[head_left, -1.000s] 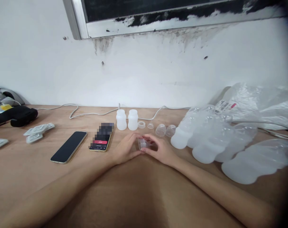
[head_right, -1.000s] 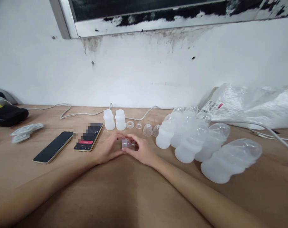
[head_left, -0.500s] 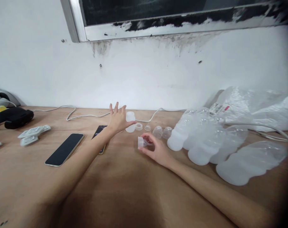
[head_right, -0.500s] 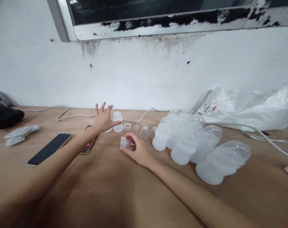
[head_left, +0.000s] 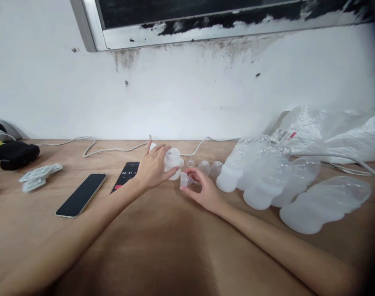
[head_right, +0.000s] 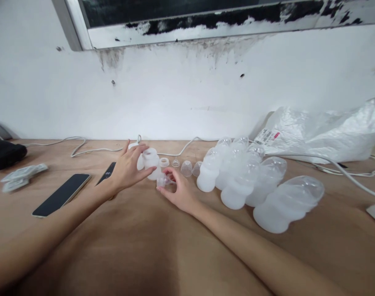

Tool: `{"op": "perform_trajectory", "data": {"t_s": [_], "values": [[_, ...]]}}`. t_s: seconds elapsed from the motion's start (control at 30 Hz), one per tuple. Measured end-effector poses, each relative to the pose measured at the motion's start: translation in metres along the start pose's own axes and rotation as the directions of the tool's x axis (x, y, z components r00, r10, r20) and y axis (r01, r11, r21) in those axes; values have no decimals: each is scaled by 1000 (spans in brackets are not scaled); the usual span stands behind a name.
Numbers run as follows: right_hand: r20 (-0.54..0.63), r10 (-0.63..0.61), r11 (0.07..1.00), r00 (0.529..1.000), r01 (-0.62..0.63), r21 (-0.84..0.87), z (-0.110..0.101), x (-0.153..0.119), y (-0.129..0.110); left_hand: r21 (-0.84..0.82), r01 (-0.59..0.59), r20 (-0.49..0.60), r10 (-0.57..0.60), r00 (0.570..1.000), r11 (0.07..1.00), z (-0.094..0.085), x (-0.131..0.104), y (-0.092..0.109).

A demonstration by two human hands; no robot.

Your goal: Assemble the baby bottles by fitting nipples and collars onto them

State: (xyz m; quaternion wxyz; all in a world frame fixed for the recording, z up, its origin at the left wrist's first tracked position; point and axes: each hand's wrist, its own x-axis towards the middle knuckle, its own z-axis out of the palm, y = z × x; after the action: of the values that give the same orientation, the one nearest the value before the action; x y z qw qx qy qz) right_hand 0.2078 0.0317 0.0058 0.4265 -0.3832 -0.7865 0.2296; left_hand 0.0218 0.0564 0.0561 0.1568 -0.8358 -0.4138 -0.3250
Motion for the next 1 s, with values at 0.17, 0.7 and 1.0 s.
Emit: {"op": "perform_trajectory", "data": {"t_s": [0.17, 0.7, 1.0], "values": [[-99, -63, 998, 993, 62, -11, 2, -1, 4, -303, 81, 48, -70, 996, 950, -6, -38, 18], [-45, -114, 990, 992, 118, 77, 4, -6, 1, -583, 368, 291, -237, 927, 724, 5, -41, 15], [-97, -83, 974, 992, 101, 201, 0, -5, 8, -442, 272, 443, -56, 895, 855, -4, -35, 16]]}}
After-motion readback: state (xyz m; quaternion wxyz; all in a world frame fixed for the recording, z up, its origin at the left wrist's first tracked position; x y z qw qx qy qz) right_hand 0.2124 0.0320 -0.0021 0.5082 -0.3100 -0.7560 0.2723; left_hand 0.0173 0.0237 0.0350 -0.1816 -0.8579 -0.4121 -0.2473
